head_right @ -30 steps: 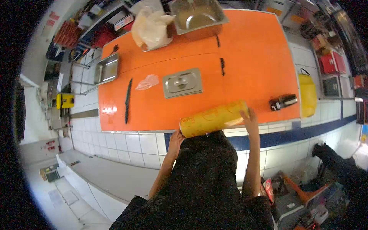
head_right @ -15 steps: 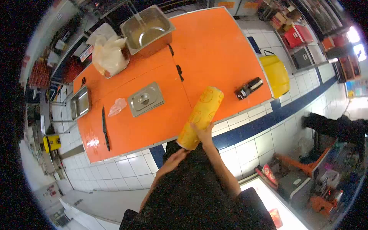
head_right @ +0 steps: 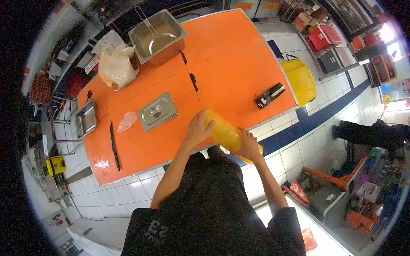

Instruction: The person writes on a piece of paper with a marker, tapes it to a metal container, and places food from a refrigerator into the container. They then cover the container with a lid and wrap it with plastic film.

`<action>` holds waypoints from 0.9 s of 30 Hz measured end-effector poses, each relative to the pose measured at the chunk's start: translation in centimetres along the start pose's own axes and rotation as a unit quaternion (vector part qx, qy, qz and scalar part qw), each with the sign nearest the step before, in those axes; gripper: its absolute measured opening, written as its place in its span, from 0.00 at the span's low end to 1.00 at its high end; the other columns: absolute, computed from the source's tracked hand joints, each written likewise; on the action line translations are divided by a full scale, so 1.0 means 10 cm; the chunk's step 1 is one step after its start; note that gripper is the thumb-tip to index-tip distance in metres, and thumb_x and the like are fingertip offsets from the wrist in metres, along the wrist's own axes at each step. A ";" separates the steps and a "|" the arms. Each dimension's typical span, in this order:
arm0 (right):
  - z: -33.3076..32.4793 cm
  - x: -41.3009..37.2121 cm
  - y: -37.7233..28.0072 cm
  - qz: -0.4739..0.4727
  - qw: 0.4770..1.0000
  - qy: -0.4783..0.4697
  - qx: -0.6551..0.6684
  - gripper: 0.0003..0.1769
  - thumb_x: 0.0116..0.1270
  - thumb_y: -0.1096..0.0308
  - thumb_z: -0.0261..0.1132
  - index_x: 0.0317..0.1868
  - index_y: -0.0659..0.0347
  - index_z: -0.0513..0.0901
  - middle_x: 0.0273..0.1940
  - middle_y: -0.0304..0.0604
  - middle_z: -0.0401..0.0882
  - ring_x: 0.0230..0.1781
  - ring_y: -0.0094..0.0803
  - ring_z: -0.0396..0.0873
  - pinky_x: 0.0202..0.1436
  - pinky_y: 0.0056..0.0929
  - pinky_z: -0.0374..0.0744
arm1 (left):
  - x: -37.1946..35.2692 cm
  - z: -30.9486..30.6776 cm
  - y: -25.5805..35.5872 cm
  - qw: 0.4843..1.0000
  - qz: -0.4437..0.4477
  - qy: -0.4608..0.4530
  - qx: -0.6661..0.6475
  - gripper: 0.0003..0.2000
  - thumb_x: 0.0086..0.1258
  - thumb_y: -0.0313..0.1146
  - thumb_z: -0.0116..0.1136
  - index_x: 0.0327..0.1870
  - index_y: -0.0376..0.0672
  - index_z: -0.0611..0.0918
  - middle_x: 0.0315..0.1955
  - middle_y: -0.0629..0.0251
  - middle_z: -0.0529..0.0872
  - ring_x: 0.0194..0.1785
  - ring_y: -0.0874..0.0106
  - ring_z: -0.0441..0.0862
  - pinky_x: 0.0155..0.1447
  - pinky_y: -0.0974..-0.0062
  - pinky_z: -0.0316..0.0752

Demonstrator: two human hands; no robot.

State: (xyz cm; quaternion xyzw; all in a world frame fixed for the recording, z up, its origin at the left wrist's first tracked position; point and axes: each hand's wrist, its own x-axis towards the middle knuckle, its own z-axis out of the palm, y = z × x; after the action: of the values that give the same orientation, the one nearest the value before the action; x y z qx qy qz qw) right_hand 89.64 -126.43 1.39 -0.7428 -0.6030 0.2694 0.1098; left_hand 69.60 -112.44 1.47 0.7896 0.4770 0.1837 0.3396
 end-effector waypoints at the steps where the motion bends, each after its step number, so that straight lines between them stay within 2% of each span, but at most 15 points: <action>1: -0.04 0.00 0.00 0.001 1.000 0.000 0.000 0.57 0.35 0.53 0.82 0.65 0.63 0.62 0.57 0.56 0.73 0.56 0.54 0.74 0.59 0.51 0.73 | -0.03 0.10 -0.12 0.996 -0.077 -0.043 0.005 0.30 0.68 0.42 0.59 0.68 0.41 0.64 0.58 0.44 0.76 0.64 0.48 0.71 0.67 0.55 0.66; 2: -0.08 0.03 -0.02 -0.026 0.999 -0.026 -0.032 0.57 0.35 0.54 0.82 0.66 0.61 0.62 0.58 0.54 0.73 0.58 0.53 0.73 0.61 0.52 0.71 | -0.15 0.14 -0.21 0.996 -0.078 -0.043 0.007 0.30 0.68 0.42 0.59 0.68 0.41 0.64 0.58 0.44 0.76 0.64 0.48 0.71 0.67 0.55 0.66; 4: -0.06 0.12 -0.03 -0.063 0.995 -0.055 -0.059 0.57 0.35 0.56 0.81 0.67 0.59 0.62 0.59 0.52 0.72 0.59 0.51 0.72 0.64 0.53 0.68 | -0.61 0.14 -0.39 0.989 -0.073 0.044 -0.124 0.30 0.68 0.39 0.61 0.68 0.40 0.65 0.58 0.42 0.75 0.63 0.47 0.73 0.64 0.54 0.69; 6: 0.05 0.18 -0.05 -0.165 0.977 -0.043 -0.132 0.56 0.36 0.56 0.81 0.67 0.60 0.63 0.60 0.52 0.72 0.63 0.51 0.69 0.67 0.52 0.65 | -1.02 -0.05 -0.42 0.978 -0.093 0.064 -0.175 0.29 0.67 0.34 0.62 0.67 0.40 0.65 0.52 0.44 0.80 0.56 0.53 0.80 0.57 0.60 0.75; 8: 0.13 0.24 -0.15 -0.194 0.970 -0.070 -0.126 0.53 0.39 0.57 0.80 0.67 0.60 0.64 0.62 0.52 0.71 0.65 0.50 0.67 0.69 0.52 0.62 | -1.36 -0.33 -0.52 0.932 -0.205 0.060 -0.293 0.26 0.67 0.30 0.62 0.65 0.41 0.67 0.42 0.54 0.84 0.46 0.66 0.84 0.47 0.71 0.77; 9: 0.14 0.26 -0.21 -0.231 0.965 -0.076 -0.097 0.51 0.42 0.56 0.79 0.66 0.61 0.64 0.62 0.53 0.70 0.65 0.51 0.67 0.69 0.53 0.62 | -1.53 -0.36 -0.65 0.930 -0.213 0.067 -0.293 0.26 0.67 0.30 0.62 0.65 0.41 0.67 0.42 0.54 0.84 0.46 0.66 0.84 0.47 0.71 0.77; 11: 0.03 0.30 -0.35 -0.275 0.955 -0.090 -0.073 0.49 0.44 0.56 0.78 0.66 0.61 0.65 0.63 0.53 0.70 0.65 0.51 0.66 0.69 0.54 0.61 | -1.77 -0.33 -0.88 0.928 -0.240 0.119 -0.259 0.23 0.68 0.29 0.60 0.64 0.42 0.70 0.34 0.64 0.83 0.38 0.76 0.81 0.41 0.78 0.76; 13: -0.21 0.34 -0.45 -0.182 0.982 -0.027 0.049 0.40 0.53 0.59 0.75 0.64 0.62 0.69 0.61 0.54 0.71 0.64 0.50 0.68 0.67 0.52 0.64 | -1.92 -0.38 -0.96 0.927 -0.245 0.153 -0.238 0.21 0.69 0.28 0.59 0.63 0.43 0.71 0.33 0.64 0.82 0.37 0.77 0.80 0.39 0.78 0.75; 14: -0.21 0.37 -0.35 -0.188 0.981 -0.032 0.043 0.40 0.53 0.59 0.75 0.64 0.62 0.69 0.61 0.54 0.71 0.64 0.50 0.68 0.67 0.52 0.64 | -1.95 -0.41 -0.97 0.930 -0.243 0.182 -0.209 0.20 0.70 0.28 0.58 0.62 0.44 0.72 0.32 0.65 0.81 0.36 0.78 0.78 0.37 0.78 0.74; 16: -0.17 0.36 -0.14 -0.069 0.982 0.079 0.157 0.29 0.59 0.65 0.71 0.60 0.62 0.73 0.57 0.56 0.75 0.59 0.49 0.73 0.61 0.45 0.72 | -2.01 -0.46 -0.98 0.919 -0.251 0.206 -0.226 0.20 0.70 0.28 0.58 0.62 0.44 0.72 0.32 0.66 0.81 0.36 0.78 0.78 0.37 0.78 0.74; 17: -0.15 0.35 -0.10 -0.059 0.975 0.087 0.194 0.19 0.63 0.70 0.67 0.55 0.62 0.78 0.52 0.54 0.79 0.50 0.44 0.80 0.50 0.36 0.78 | -2.03 -0.48 -0.99 0.910 -0.253 0.223 -0.239 0.20 0.70 0.28 0.58 0.62 0.44 0.72 0.32 0.66 0.81 0.36 0.78 0.78 0.37 0.79 0.73; 18: -0.11 0.35 -0.06 -0.059 0.976 0.085 0.193 0.19 0.63 0.70 0.67 0.55 0.62 0.78 0.52 0.54 0.79 0.50 0.44 0.80 0.50 0.36 0.78 | -2.04 -0.49 -0.99 0.910 -0.255 0.223 -0.240 0.20 0.70 0.28 0.58 0.62 0.44 0.72 0.32 0.66 0.81 0.36 0.78 0.78 0.37 0.79 0.73; 21: 0.05 0.33 -0.10 -0.011 0.966 0.018 0.258 0.13 0.63 0.74 0.64 0.49 0.61 0.80 0.44 0.47 0.83 0.40 0.37 0.83 0.39 0.33 0.80 | -2.04 -0.56 -0.94 0.903 -0.281 0.213 -0.244 0.20 0.70 0.29 0.59 0.62 0.44 0.72 0.32 0.66 0.82 0.37 0.77 0.79 0.36 0.79 0.73; 26: -0.08 0.19 -0.31 -0.042 0.977 0.050 0.201 0.14 0.58 0.76 0.64 0.47 0.62 0.79 0.44 0.50 0.81 0.42 0.44 0.82 0.44 0.37 0.79 | -1.99 -0.57 -0.98 0.913 -0.262 0.204 -0.239 0.19 0.71 0.29 0.58 0.62 0.44 0.73 0.34 0.64 0.83 0.38 0.76 0.80 0.37 0.78 0.74; 27: -0.12 0.14 -0.33 -0.083 0.980 0.064 0.171 0.14 0.58 0.76 0.64 0.46 0.62 0.79 0.45 0.51 0.81 0.44 0.47 0.81 0.47 0.39 0.78 | -1.99 -0.57 -0.98 0.917 -0.257 0.199 -0.231 0.17 0.72 0.29 0.57 0.61 0.43 0.73 0.35 0.63 0.84 0.39 0.76 0.81 0.40 0.78 0.75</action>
State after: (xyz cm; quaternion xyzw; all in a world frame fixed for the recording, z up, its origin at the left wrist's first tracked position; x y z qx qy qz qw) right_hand 87.67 -124.05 3.59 -0.6761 -0.5995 0.3104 0.2953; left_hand 50.42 -124.72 -0.84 0.4871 0.6652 0.3484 0.4460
